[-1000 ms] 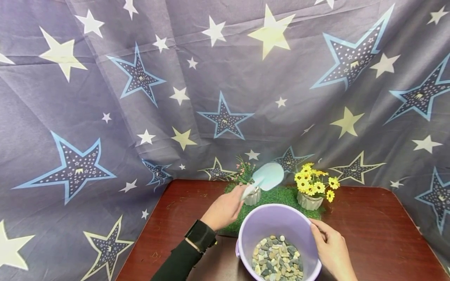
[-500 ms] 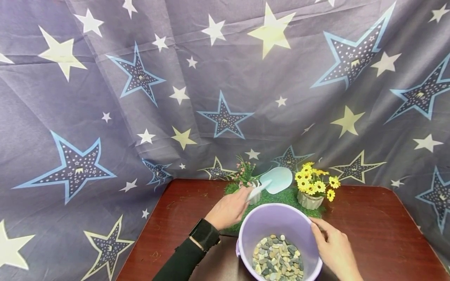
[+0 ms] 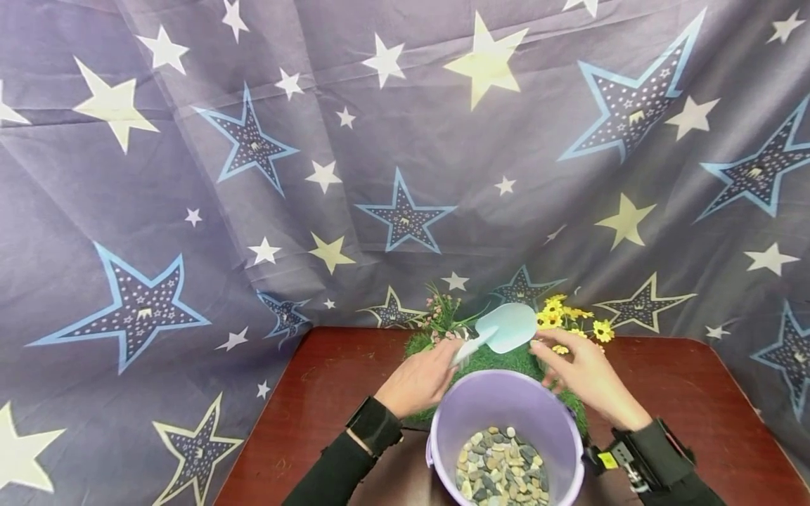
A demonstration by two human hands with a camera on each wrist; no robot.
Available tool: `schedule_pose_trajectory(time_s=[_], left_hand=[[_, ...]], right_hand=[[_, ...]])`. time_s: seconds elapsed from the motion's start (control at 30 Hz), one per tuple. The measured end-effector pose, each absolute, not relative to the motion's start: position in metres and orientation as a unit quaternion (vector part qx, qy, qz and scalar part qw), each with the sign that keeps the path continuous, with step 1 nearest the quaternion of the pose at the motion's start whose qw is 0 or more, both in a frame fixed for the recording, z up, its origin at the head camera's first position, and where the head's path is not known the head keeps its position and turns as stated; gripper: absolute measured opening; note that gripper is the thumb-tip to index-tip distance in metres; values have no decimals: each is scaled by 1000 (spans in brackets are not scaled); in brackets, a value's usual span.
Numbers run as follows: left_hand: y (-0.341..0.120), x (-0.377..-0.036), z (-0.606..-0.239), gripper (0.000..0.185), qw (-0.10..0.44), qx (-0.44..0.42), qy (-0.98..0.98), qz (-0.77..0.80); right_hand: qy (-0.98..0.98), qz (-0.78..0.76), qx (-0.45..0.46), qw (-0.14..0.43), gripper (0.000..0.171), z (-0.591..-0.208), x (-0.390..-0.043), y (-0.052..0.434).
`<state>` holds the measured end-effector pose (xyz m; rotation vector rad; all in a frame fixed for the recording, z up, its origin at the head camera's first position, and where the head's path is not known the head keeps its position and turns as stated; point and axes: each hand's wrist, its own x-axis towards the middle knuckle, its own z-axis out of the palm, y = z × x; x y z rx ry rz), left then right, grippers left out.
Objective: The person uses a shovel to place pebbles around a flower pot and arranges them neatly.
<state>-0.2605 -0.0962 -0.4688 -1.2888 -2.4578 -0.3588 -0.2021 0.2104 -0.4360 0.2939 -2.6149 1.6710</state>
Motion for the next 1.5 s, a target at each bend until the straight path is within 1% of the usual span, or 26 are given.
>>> schedule_pose_trajectory(time_s=[0.03,0.1,0.2,0.27,0.37,0.47,0.57,0.63,0.77,0.83,0.87,0.93,1.03,1.1,1.23,1.37,1.5], left_hand=[[-95,-260,-469,44,168,-457,-864,-127],[-93,-260,-470,44,162,-464,-861,-129],[-90,-260,-470,45,163,-469,-858,-128],[-89,-260,-471,45,165,-469,-858,-128],[-88,-260,-471,46,162,-460,-863,-133],[-88,-259,-468,56,142,-443,-872,-151],[-91,-258,-466,71,126,-420,-882,-172],[-95,-259,-464,76,128,-407,-886,-182],[-105,-263,-462,75,147,-390,-886,-203],[-109,-264,-460,73,156,-388,-883,-212],[-110,-265,-460,71,160,-389,-881,-216],[-111,-266,-459,68,169,-394,-876,-221],[-109,-267,-456,60,182,-399,-869,-230],[-106,-266,-453,55,192,-399,-864,-238],[-100,-265,-448,45,200,-400,-857,-257],[-88,-265,-438,38,176,-397,-856,-280],[-73,-266,-423,38,122,-385,-859,-314]], right_hand=[[-831,548,99,-1,47,-435,-205,207],[-822,559,104,-2,43,-435,-209,202],[-821,562,96,25,36,-436,-213,196],[-823,559,90,46,35,-436,-214,193],[-824,556,86,61,34,-434,-215,191],[-826,549,91,94,33,-429,-219,192],[-838,513,107,154,30,-415,-224,198],[-850,462,129,216,24,-402,-227,202],[-865,309,189,347,10,-375,-235,205],[-857,236,228,398,7,-364,-240,204],[-851,206,251,413,7,-359,-242,203],[-838,155,303,426,10,-352,-245,201],[-823,102,363,425,13,-347,-247,199],[-821,86,383,414,13,-347,-247,198],[-827,84,387,399,10,-353,-247,196],[-827,93,391,394,7,-359,-247,194],[-822,99,401,392,11,-362,-247,191]])
